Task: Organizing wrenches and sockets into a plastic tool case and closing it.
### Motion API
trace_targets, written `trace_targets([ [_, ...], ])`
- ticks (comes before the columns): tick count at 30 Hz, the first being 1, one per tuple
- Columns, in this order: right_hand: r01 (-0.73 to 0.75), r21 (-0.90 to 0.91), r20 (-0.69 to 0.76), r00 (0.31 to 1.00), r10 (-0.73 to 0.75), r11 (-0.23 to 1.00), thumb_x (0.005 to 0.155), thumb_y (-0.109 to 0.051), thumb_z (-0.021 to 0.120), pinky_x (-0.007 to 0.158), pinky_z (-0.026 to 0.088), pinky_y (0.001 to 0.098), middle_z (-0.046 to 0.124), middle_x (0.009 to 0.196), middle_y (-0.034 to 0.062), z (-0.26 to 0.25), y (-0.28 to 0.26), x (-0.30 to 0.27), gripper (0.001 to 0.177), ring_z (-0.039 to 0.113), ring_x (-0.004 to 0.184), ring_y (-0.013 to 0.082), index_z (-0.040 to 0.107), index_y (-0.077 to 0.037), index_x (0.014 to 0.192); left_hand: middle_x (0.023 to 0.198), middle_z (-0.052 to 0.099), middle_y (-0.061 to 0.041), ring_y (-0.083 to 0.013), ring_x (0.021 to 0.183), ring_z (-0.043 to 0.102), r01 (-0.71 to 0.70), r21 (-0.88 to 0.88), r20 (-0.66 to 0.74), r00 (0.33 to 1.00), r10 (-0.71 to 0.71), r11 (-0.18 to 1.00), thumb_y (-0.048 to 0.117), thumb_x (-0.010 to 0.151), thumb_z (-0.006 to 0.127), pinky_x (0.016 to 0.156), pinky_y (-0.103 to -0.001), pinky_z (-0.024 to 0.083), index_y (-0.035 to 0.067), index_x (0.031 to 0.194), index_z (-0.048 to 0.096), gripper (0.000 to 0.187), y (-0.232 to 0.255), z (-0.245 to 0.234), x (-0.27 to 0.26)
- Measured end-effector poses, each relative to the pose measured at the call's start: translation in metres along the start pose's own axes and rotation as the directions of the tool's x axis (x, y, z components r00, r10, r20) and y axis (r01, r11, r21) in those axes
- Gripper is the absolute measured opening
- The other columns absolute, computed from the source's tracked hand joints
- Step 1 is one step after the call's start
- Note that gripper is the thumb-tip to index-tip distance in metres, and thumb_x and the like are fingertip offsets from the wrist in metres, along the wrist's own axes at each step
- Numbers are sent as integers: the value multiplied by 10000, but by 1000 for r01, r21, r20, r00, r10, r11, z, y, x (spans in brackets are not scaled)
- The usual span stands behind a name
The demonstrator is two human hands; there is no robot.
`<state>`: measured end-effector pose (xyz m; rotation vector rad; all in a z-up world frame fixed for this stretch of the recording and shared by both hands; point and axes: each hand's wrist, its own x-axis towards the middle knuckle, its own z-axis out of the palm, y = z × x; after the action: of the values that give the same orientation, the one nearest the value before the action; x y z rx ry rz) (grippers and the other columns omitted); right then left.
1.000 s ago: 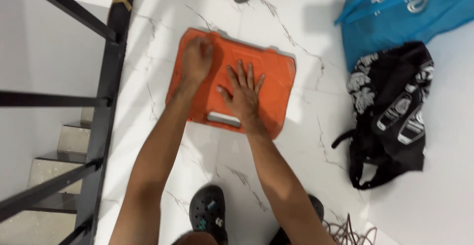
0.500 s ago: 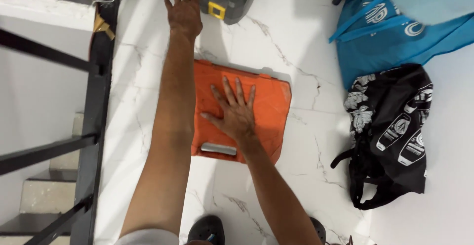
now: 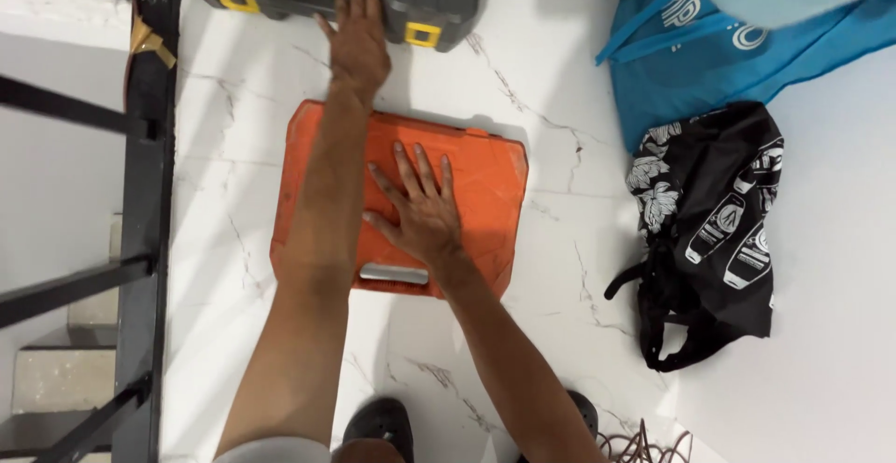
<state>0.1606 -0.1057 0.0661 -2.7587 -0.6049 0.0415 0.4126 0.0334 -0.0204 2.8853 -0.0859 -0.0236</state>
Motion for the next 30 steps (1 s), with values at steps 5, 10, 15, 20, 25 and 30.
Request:
trace_targets([
  [5, 64, -50, 7, 998, -64, 997, 977, -580, 567, 1254, 123, 649, 285, 1674, 98, 3, -2, -21, 673, 215, 1556, 377, 417, -301, 1570, 1564, 362, -215, -426, 1539, 180, -5, -120, 24, 1000, 8, 993, -20, 908, 563, 1152, -784, 136, 8, 1474, 369, 599, 36, -27, -49],
  [10, 121, -54, 11, 993, -120, 991, 1004, -558, 553, 1273, 126, 602, 292, 1679, 83, 3, -6, -43, 623, 213, 1562, 368, 431, -301, 1557, 1526, 377, -198, -400, 1519, 179, 4, -148, 33, 999, 0, 989, -75, 857, 557, 1132, -798, 84, 35, 1417, 412, 589, 45, -36, -89],
  [15, 153, -57, 40, 988, -151, 987, 1010, -563, 542, 1275, 117, 573, 279, 1684, 78, -2, -8, -61, 599, 208, 1562, 356, 449, -297, 1539, 1530, 401, -156, -370, 1531, 217, 46, -158, 113, 993, -28, 986, -44, 960, 495, 1142, -817, 60, 59, 1347, 477, 401, 50, -44, -112],
  [20, 177, -18, 49, 983, -176, 984, 978, -586, 542, 1273, 125, 539, 292, 1672, 74, -7, -7, -78, 634, 219, 1548, 340, 457, -304, 1540, 1486, 449, -88, -309, 1467, 329, 88, -187, 123, 990, -66, 978, 140, 1067, 358, 1131, -829, 68, 100, 1425, 448, 371, 54, -42, -130],
  [25, 200, -6, 11, 980, -200, 980, 968, -594, 563, 1266, 162, 538, 342, 1654, 82, -13, -9, -100, 663, 269, 1535, 350, 466, -284, 1546, 1554, 407, -94, -321, 1458, 339, 64, -174, 124, 991, -43, 983, 128, 1062, 339, 1114, -838, 33, 99, 1458, 439, 410, 57, -30, -149],
  [30, 229, -9, -24, 973, -229, 973, 980, -574, 564, 1262, 198, 533, 379, 1639, 88, -23, -12, -130, 638, 315, 1524, 348, 492, -265, 1533, 1593, 381, -99, -322, 1442, 373, 64, -173, 203, 979, -29, 983, 150, 1119, 298, 1124, -857, -22, 109, 1501, 424, 405, 69, -45, -189],
])
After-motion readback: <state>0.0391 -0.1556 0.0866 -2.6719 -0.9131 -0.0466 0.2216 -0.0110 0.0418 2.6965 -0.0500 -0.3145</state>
